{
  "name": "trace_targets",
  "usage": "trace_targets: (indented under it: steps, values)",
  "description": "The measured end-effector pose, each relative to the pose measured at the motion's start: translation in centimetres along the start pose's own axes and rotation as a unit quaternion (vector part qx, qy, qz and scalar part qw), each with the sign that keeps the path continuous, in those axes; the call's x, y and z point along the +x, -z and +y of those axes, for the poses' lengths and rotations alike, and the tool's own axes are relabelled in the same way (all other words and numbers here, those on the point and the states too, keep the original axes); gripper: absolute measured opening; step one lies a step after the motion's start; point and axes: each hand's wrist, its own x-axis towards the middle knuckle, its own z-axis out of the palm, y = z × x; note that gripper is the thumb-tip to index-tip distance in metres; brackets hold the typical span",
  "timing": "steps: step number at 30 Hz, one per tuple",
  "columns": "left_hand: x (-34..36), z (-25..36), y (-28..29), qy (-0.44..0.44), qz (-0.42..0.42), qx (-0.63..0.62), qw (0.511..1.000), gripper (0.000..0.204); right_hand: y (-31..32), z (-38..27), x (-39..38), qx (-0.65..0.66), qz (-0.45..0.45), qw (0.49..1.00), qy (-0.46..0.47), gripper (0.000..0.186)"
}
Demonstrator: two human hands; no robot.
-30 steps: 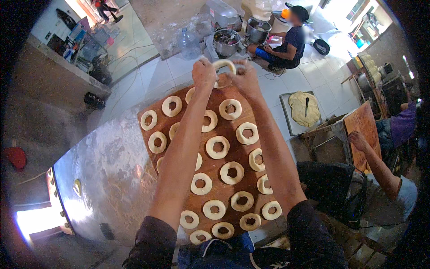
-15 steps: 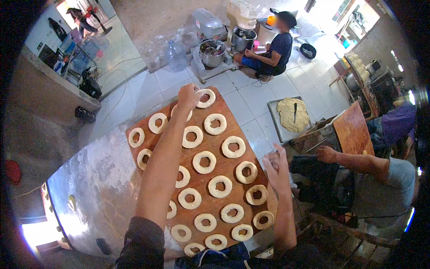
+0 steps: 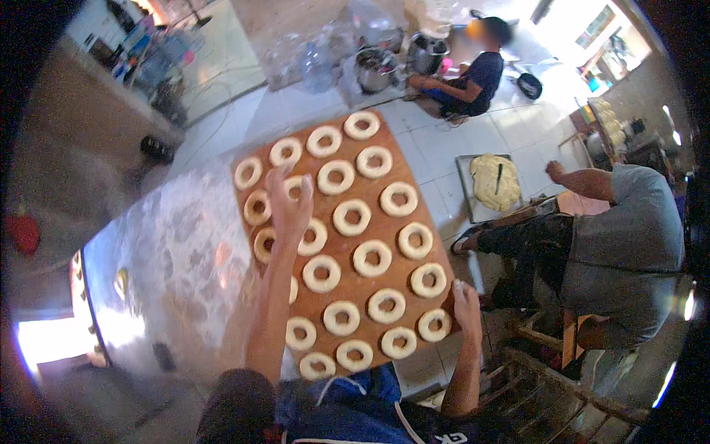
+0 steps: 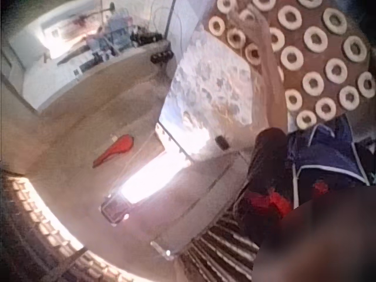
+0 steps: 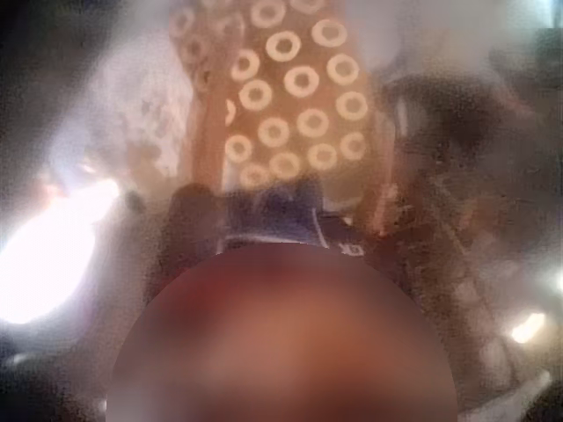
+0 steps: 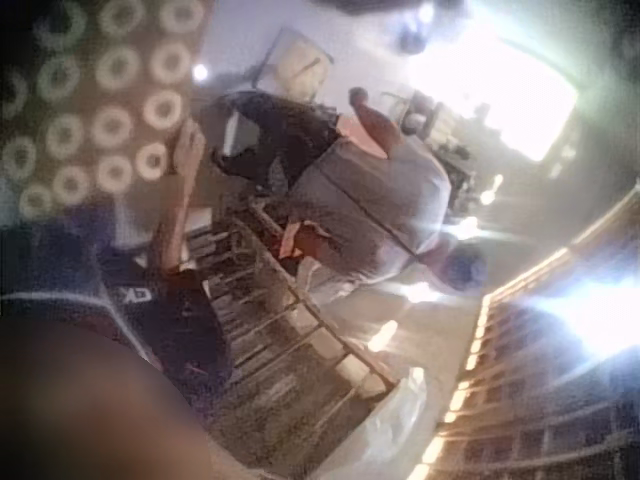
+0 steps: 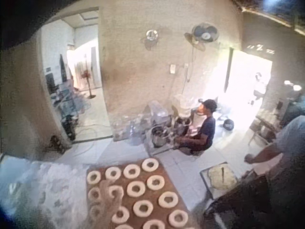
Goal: The person repeatedly picks up flattened dough discs, presses a hole into the center with fingers, and places the ring-shaped dough onto a wooden board. The person then carries the board to a rack and returns to continue shaping more dough.
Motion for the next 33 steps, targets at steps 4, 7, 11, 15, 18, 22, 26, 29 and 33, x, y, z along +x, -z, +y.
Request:
trace_targets:
  steps: [4,7,11,15,18,22,26,29,33]
  values:
    - [-15.1,0.1,15.5,0.214,0.055,0.136,0.966,0.034,-0.4,-0.7,0.4,0.009,0.024,0.999,0.029,0.034]
    - [-24.6,1.3,21.9,0.259,-0.059,0.239,0.934,0.022,1.0,-1.2,0.8,0.044,-0.044,0.998,-0.005,0.030]
    - [-32.6,0.8,20.1,0.260,-0.140,0.040,0.954,0.037,1.8,-2.3,0.1,0.178,-0.155,0.971,0.037,0.029]
    - [-36.7,-3.2,17.6,0.296,-0.100,-0.120,0.942,0.046,-2.5,-6.4,-2.9,0.180,-0.203,0.961,0.058,0.035]
    - [-37.9,-4.8,18.8,0.094,-0.008,-0.310,0.946,0.054,-8.2,-10.6,-6.7,0.150,-0.245,0.954,0.081,0.039]
    - [-38.2,-0.2,26.6,-0.025,0.029,-0.295,0.955,0.059,-13.4,-14.6,-14.1,0.113,-0.294,0.944,0.099,0.046]
    - [-41.2,10.6,35.8,0.214,0.006,-0.290,0.933,0.057,-16.6,-16.0,-21.6,0.085,-0.375,0.914,0.128,0.053]
    - [-43.8,17.6,41.3,0.236,0.101,-0.266,0.929,0.059,-17.4,-18.2,-25.3,0.061,-0.434,0.887,0.145,0.059]
    - [-49.9,27.5,47.9,0.260,0.244,-0.296,0.886,0.055,-16.2,-20.7,-30.5,0.058,-0.467,0.868,0.159,0.066]
